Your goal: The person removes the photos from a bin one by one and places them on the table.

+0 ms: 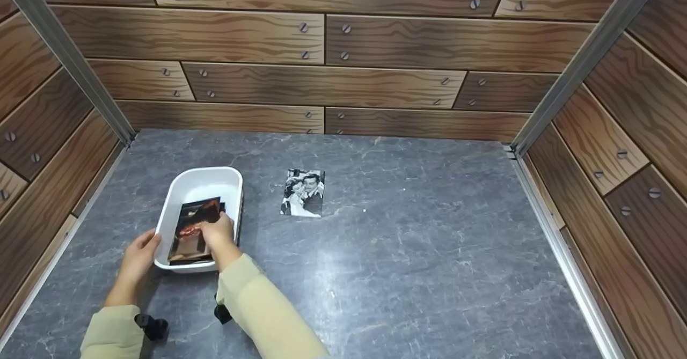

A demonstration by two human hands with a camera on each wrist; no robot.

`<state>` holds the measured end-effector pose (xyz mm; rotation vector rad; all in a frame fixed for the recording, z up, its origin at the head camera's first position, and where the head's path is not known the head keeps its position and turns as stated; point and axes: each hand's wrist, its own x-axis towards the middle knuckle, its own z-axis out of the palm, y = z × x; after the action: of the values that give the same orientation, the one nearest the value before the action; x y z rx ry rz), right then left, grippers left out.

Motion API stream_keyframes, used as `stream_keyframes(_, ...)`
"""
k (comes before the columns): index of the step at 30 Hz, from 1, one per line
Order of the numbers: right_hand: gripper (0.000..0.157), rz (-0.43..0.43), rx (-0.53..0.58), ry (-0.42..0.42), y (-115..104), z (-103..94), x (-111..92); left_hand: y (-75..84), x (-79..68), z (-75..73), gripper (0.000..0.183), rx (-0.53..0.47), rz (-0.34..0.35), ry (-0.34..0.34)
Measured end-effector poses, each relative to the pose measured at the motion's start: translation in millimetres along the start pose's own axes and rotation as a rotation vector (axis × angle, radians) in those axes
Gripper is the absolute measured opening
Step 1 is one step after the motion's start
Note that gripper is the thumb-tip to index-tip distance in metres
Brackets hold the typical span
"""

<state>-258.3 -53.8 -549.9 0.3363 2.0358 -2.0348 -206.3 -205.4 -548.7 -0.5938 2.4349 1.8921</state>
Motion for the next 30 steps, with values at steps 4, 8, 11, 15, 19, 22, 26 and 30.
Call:
stream_keyframes(4, 0.059, -0.051, -0.039, 0.009, 65, 12.2, 64, -0.2, -1.0, 1.1, 0.048, 0.003, -0.011, -0.004)
stream_keyframes(8, 0.053, -0.108, -0.078, -0.007, 90, 18.1, 89, 0.7, -0.6, 0.9, 0.048, 0.014, -0.01, -0.003)
stream_keyframes(11, 0.047, -0.107, -0.074, -0.018, 54, 11.4, 54, 1.7, -0.4, 0.0, 0.047, 0.018, -0.002, 0.002)
stream_keyframes(15, 0.042, -0.043, -0.072, -0.002, 2, 1.0, 8, 1.8, -1.2, -1.2, 0.048, 0.011, 0.0, -0.002)
stream_keyframes(19, 0.036, -0.194, 0.004, 0.061, 35, 2.7, 56, 0.8, -1.3, -2.0, 0.048, 0.004, -0.005, 0.0)
stream_keyframes(22, 0.032, -0.319, 0.037, 0.119, 75, 2.1, 125, 0.8, -1.3, -3.0, 0.048, -0.011, -0.01, -0.001)
stream_keyframes(26, 0.029, -0.272, 0.061, 0.18, 75, -25.2, 174, 1.3, -0.8, -2.1, 0.05, -0.03, -0.018, -0.016)
stream_keyframes(30, 0.03, -0.249, 0.128, 0.224, 48, -80.1, 180, 0.8, -0.7, -0.4, 0.05, -0.028, -0.029, -0.023)
